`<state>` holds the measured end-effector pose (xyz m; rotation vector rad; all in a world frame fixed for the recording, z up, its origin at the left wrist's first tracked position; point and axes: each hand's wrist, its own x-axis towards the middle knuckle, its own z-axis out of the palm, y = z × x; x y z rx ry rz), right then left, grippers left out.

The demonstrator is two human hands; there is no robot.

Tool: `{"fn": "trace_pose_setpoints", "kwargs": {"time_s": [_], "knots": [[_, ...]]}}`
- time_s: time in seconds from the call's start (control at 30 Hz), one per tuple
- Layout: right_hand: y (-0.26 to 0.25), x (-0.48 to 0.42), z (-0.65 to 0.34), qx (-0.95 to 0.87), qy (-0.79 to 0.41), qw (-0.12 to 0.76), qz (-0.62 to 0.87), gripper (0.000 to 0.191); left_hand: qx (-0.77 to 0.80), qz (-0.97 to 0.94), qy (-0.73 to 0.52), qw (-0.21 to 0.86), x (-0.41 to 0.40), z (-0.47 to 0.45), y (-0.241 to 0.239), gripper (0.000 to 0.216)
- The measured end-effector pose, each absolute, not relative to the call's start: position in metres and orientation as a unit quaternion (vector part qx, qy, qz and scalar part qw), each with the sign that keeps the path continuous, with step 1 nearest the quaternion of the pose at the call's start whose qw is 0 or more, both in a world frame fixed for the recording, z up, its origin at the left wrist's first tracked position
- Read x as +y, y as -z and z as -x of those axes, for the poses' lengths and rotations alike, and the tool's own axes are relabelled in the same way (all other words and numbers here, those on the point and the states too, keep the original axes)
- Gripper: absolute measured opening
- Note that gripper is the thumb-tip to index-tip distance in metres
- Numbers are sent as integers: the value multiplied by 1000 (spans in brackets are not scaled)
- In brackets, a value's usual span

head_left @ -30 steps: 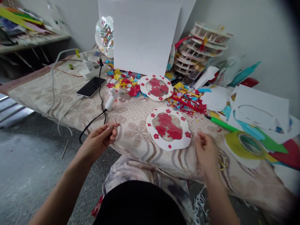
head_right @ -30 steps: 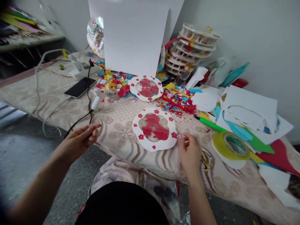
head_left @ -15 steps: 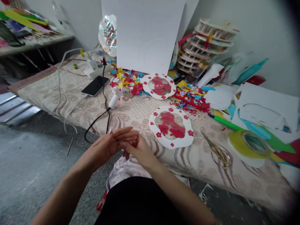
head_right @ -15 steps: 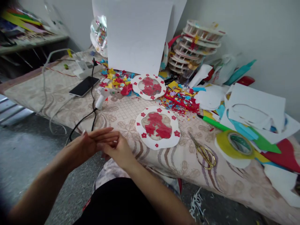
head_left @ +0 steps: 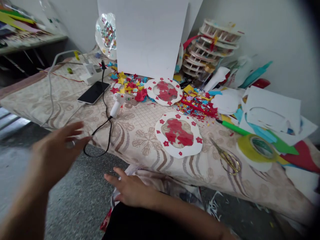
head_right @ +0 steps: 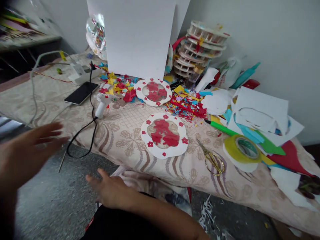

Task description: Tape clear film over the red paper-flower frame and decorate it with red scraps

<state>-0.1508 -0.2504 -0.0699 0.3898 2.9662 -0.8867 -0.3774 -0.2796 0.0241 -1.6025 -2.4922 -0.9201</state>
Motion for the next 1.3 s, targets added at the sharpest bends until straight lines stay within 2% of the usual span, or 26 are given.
{"fn": "trace_pose_setpoints", "kwargs": {"time_s": [0.03,0.1,0.17,0.3,0.4,0.47,0.63,0.8,0.97,1.07,1.23,1.3], "knots": [[69,-250,149,954,276,14,-117,80,-778,547,310,0,-265,357,-23,40],[68,-249,146,958,265,20,-105,65,-705,624,333,-53,-234,319,-16,30],[70,-249,144,960,262,16,-93,50,-653,687,303,-98,-206,292,-5,24],[79,-249,141,962,260,0,-79,39,-645,725,228,-88,-173,272,15,22],[84,-249,138,965,251,5,-74,31,-653,723,210,-83,-166,270,21,10],[84,-248,135,966,249,6,-71,28,-649,726,211,-84,-164,271,22,12],[83,-245,127,964,255,1,-72,24,-628,728,262,-85,-157,279,19,11],[81,-241,117,960,261,19,-96,25,-641,694,328,-31,-122,286,-1,8],[76,-239,108,961,256,15,-101,25,-684,677,269,39,-83,288,-12,16],[75,-238,103,962,254,7,-104,25,-673,699,229,71,-78,292,-5,11],[75,-237,94,959,263,-5,-102,24,-636,731,236,67,-92,298,8,34],[76,-237,89,958,267,-18,-102,23,-634,724,264,63,-98,300,10,24]]}}
